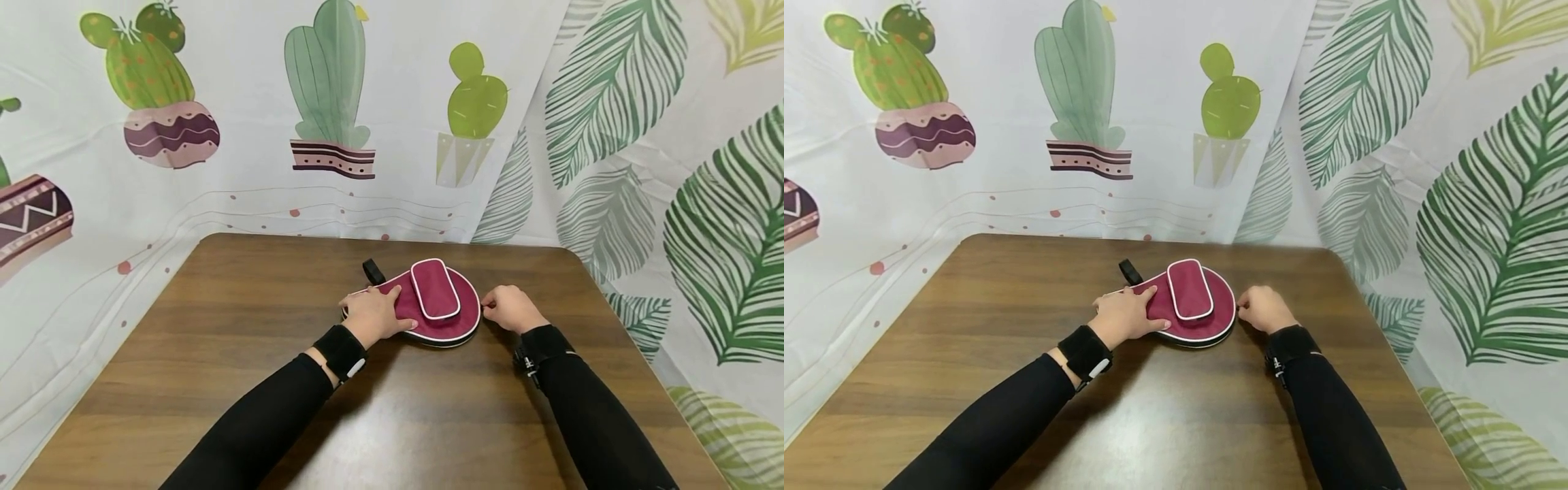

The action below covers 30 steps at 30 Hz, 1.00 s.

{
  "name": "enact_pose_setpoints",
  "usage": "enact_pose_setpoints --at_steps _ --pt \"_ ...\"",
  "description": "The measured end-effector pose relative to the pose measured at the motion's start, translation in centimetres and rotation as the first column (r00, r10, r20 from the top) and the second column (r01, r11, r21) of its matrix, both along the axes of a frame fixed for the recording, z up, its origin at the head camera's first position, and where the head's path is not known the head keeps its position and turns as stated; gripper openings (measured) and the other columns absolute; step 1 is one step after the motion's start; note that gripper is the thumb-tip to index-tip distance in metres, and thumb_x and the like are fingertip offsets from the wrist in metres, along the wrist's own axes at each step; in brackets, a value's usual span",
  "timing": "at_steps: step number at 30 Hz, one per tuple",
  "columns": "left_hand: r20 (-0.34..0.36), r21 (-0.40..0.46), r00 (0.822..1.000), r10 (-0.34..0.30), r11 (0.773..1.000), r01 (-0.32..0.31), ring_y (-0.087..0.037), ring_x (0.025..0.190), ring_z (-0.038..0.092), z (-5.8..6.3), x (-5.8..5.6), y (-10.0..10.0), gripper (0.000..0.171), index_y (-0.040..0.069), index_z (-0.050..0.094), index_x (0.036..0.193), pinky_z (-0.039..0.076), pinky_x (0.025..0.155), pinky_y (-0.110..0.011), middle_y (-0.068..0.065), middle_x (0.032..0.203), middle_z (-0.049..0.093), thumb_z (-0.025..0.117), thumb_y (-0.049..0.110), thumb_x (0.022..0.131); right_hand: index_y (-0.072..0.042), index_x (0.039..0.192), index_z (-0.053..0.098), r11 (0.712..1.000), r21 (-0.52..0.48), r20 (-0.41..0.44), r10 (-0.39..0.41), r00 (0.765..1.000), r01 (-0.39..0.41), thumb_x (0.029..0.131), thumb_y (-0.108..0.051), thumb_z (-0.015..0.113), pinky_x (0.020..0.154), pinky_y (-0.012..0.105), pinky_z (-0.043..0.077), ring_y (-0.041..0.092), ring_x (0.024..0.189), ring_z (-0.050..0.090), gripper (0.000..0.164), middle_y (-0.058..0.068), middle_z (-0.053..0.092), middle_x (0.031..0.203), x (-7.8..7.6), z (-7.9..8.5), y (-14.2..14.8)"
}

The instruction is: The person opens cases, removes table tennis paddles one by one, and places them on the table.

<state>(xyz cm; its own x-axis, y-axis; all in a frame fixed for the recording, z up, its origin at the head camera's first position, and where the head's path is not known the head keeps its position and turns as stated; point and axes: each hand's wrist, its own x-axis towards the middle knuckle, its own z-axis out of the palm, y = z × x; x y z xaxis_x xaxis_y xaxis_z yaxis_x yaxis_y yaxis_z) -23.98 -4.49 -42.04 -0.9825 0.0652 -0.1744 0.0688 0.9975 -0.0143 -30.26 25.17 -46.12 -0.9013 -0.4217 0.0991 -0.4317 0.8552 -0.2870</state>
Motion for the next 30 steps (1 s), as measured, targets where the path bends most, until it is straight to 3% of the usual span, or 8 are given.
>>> enact_pose_setpoints --at_steps 5,8,11,14,18,22,30 --pt "-0.031 -0.006 0.998 -0.049 0.999 0.049 -0.040 0.115 0.061 0.0 -0.5 -0.1 0.090 0.034 0.040 0.154 0.049 0.081 -0.063 -0.019 0.138 0.059 0.053 0.084 0.080 -0.010 0.094 0.080 1.000 0.026 -0.016 0.003 1.000 -0.003 0.083 -0.009 0.066 0.076 0.043 0.054 0.019 0.081 0.067 0.018 0.002 0.075 0.087 -0.1 -0.1 0.1" --pt "-0.017 0.010 0.996 -0.091 0.996 0.092 -0.042 0.116 0.058 0.0 -1.1 -0.6 0.088 0.032 0.043 0.152 0.047 0.085 -0.059 -0.020 0.139 0.057 0.054 0.082 0.081 -0.010 0.093 0.080 0.999 0.040 -0.018 0.002 1.000 -0.001 0.083 -0.009 0.067 0.075 0.043 0.054 0.019 0.079 0.066 0.017 0.002 0.075 0.086 0.0 0.0 0.1" --pt "0.012 0.082 0.991 -0.136 0.987 0.135 -0.047 0.132 0.044 0.0 -1.8 -1.6 0.084 0.030 0.044 0.152 0.038 0.102 -0.060 -0.021 0.149 0.045 0.057 0.078 0.083 -0.010 0.094 0.080 0.999 0.042 -0.008 -0.004 1.000 0.005 0.084 -0.009 0.067 0.077 0.043 0.054 0.019 0.080 0.066 0.017 0.002 0.075 0.086 0.0 0.1 0.1" --pt "0.047 0.211 0.981 -0.186 0.962 0.172 -0.048 0.141 0.033 -0.3 -2.7 -2.6 0.082 0.027 0.044 0.150 0.029 0.112 -0.061 -0.021 0.155 0.037 0.062 0.072 0.084 -0.010 0.094 0.080 0.999 0.046 -0.005 -0.009 1.000 0.009 0.084 -0.010 0.067 0.077 0.044 0.054 0.018 0.081 0.066 0.017 0.002 0.075 0.088 -0.1 0.1 0.1" --pt "0.066 0.271 0.972 -0.224 0.942 0.198 -0.045 0.135 0.043 -0.6 -2.9 -3.2 0.082 0.026 0.040 0.151 0.037 0.107 -0.060 -0.019 0.152 0.041 0.062 0.070 0.086 -0.011 0.093 0.080 0.999 0.049 -0.016 -0.005 1.000 0.006 0.084 -0.010 0.067 0.076 0.043 0.054 0.018 0.079 0.065 0.016 0.001 0.074 0.086 -0.1 0.0 0.1" --pt "0.047 0.238 0.978 -0.203 0.953 0.186 -0.044 0.125 0.053 -0.4 -2.4 -2.6 0.081 0.024 0.040 0.149 0.046 0.097 -0.058 -0.020 0.146 0.048 0.061 0.070 0.086 -0.011 0.091 0.079 0.999 0.042 -0.017 -0.012 1.000 0.013 0.084 -0.009 0.067 0.074 0.043 0.052 0.017 0.076 0.063 0.015 0.000 0.072 0.082 0.0 0.1 0.0" --pt "0.022 0.218 0.993 -0.119 0.970 0.112 -0.044 0.116 0.060 -0.6 -1.9 -1.5 0.079 0.022 0.043 0.141 0.052 0.085 -0.057 -0.020 0.138 0.053 0.063 0.071 0.083 -0.008 0.094 0.079 0.998 0.036 0.021 -0.045 0.999 0.045 0.084 -0.010 0.067 0.078 0.043 0.054 0.019 0.081 0.066 0.016 0.002 0.074 0.086 0.4 0.3 -0.3"
